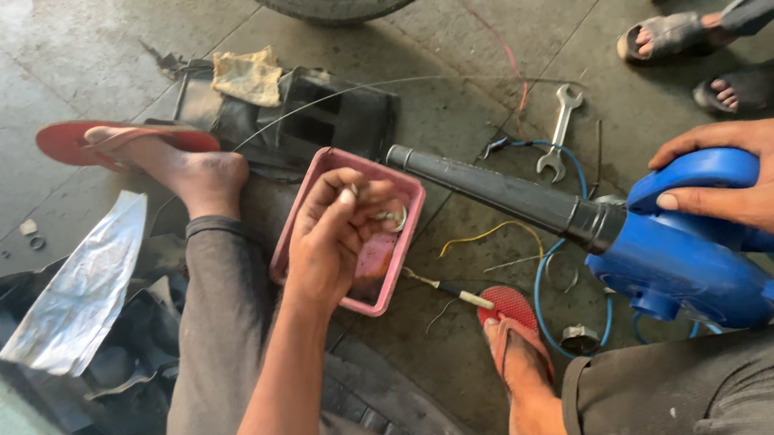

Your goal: The person uses a blue air blower to clean a disassembled carburetor and several small parts. They direct the air stream into the carburetor body and onto individual components held in hand, then place the cleaned parts into a pink tray.

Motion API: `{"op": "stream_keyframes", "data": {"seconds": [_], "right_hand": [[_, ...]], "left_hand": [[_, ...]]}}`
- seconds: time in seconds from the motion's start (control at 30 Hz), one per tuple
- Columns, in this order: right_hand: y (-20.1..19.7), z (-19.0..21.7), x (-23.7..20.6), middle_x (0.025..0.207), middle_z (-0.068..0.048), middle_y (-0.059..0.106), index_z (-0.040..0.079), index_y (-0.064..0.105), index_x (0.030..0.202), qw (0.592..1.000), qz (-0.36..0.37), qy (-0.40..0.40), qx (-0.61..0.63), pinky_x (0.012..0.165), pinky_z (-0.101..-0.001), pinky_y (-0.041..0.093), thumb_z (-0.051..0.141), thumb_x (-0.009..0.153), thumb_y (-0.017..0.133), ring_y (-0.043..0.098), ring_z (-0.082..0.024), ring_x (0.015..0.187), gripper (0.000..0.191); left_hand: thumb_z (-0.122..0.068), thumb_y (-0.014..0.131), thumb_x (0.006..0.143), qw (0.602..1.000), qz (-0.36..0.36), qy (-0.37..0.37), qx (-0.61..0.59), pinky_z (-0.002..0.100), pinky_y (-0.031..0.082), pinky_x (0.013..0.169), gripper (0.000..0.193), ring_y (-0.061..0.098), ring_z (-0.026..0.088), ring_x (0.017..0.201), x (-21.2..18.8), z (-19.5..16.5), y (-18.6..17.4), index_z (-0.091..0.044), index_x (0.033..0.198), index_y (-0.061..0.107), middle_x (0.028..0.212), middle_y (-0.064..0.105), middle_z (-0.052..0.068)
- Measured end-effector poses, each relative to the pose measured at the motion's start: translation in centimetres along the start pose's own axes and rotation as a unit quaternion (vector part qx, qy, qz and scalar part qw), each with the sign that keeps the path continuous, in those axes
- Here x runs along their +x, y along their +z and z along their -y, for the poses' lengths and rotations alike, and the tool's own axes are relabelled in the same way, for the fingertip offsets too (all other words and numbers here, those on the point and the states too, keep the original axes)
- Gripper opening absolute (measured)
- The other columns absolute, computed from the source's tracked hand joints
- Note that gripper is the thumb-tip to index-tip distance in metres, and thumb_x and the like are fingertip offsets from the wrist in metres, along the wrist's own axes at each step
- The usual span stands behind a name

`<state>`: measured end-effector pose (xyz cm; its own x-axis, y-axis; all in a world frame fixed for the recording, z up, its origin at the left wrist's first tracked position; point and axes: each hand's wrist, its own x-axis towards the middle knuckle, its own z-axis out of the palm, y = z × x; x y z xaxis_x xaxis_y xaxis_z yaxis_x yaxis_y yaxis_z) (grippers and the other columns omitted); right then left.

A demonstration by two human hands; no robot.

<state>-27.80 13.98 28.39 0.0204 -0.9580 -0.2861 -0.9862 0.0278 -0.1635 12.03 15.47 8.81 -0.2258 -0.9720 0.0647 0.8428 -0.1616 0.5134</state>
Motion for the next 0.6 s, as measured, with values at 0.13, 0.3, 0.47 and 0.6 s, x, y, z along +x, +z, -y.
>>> {"op": "stream_keyframes", "data": {"seconds": [0.13,0.3,0.47,0.6], "right_hand": [[-0.3,-1.3,0.2,0.099,-0.003,0.085,0.023,0.081,0.114,1.000,-0.008,0.002,-0.019,0.085,-0.0345,0.062,0.042,0.075,0.087,0.080,-0.019,0.084,0.044],[-0.3,-1.4,0.5,0.097,-0.003,0.080,0.023,0.082,0.115,0.999,-0.003,0.034,-0.008,0.083,-0.0350,0.063,0.040,0.076,0.088,0.078,-0.020,0.083,0.043],[-0.3,-0.6,0.6,0.096,-0.004,0.080,0.023,0.081,0.115,0.999,0.003,0.043,0.006,0.081,-0.0340,0.063,0.040,0.076,0.088,0.078,-0.020,0.081,0.044],[-0.5,0.0,0.7,0.097,-0.006,0.081,0.023,0.081,0.124,0.994,0.037,0.098,-0.017,0.069,-0.0376,0.068,0.035,0.080,0.087,0.079,-0.024,0.076,0.046]], "left_hand": [[-0.010,0.055,0.109,0.988,0.101,-0.062,-0.094,0.043,0.061,0.089,0.016,0.073,0.035,0.109,-1.7,-0.6,4.0,-0.005,0.125,0.054,0.122,0.072,0.020],[-0.012,0.061,0.110,0.972,0.187,-0.095,-0.109,0.045,0.063,0.087,0.015,0.073,0.037,0.111,-3.9,-1.3,7.6,-0.006,0.121,0.053,0.125,0.071,0.025],[-0.011,0.066,0.109,0.975,0.197,-0.081,-0.067,0.041,0.063,0.085,0.017,0.074,0.034,0.111,-5.2,-2.0,9.2,0.000,0.120,0.059,0.127,0.072,0.025],[-0.005,0.069,0.105,0.982,0.172,-0.077,-0.032,0.045,0.064,0.094,0.014,0.073,0.032,0.116,-5.7,-2.1,9.7,0.004,0.115,0.066,0.122,0.074,0.022]]}}
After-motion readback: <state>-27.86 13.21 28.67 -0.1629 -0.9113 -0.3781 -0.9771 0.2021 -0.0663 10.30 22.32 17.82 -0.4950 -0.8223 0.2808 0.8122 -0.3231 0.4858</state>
